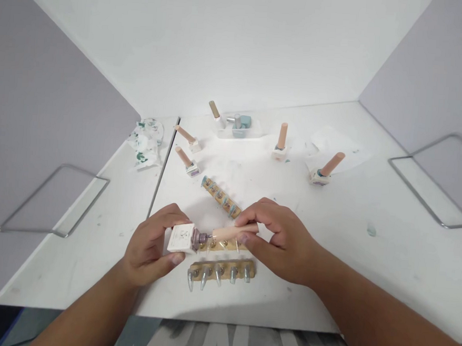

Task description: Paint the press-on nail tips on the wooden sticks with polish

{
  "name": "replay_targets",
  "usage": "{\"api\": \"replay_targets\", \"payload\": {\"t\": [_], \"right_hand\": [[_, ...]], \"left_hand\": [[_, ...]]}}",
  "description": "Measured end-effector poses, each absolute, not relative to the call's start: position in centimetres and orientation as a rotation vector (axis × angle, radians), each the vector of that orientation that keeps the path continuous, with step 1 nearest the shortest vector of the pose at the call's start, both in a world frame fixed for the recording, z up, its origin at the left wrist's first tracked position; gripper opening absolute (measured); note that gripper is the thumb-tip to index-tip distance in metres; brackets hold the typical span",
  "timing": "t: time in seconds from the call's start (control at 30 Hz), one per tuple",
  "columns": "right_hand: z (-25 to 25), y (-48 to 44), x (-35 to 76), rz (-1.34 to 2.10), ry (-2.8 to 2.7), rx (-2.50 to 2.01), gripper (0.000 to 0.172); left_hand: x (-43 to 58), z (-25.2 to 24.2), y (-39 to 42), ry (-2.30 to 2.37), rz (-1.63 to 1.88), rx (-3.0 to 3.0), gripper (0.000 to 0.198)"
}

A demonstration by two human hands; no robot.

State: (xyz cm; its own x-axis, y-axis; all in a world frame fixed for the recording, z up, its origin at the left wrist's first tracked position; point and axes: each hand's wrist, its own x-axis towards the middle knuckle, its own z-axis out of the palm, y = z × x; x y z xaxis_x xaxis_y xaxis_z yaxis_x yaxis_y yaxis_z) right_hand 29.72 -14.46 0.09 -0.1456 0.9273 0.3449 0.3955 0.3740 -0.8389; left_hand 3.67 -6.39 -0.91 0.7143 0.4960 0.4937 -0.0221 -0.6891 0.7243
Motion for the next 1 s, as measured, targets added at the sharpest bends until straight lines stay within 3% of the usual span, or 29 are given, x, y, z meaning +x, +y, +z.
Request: {"api": "replay_targets", "payload": {"t": [0.63,1.0], "right_hand": [[0.4,-14.59,30.14,1.095,-1.381,-1.322,0.009],[-0.03,-14.57,30.2,0.974,-1.505,-1.356,0.016]], "left_hand": [[3.23,-0.94,-6.11,0.365,0.93,2.09,0.029],[3.16,-0.88,-5.93,0.376,0.909,2.141,0.028]]}}
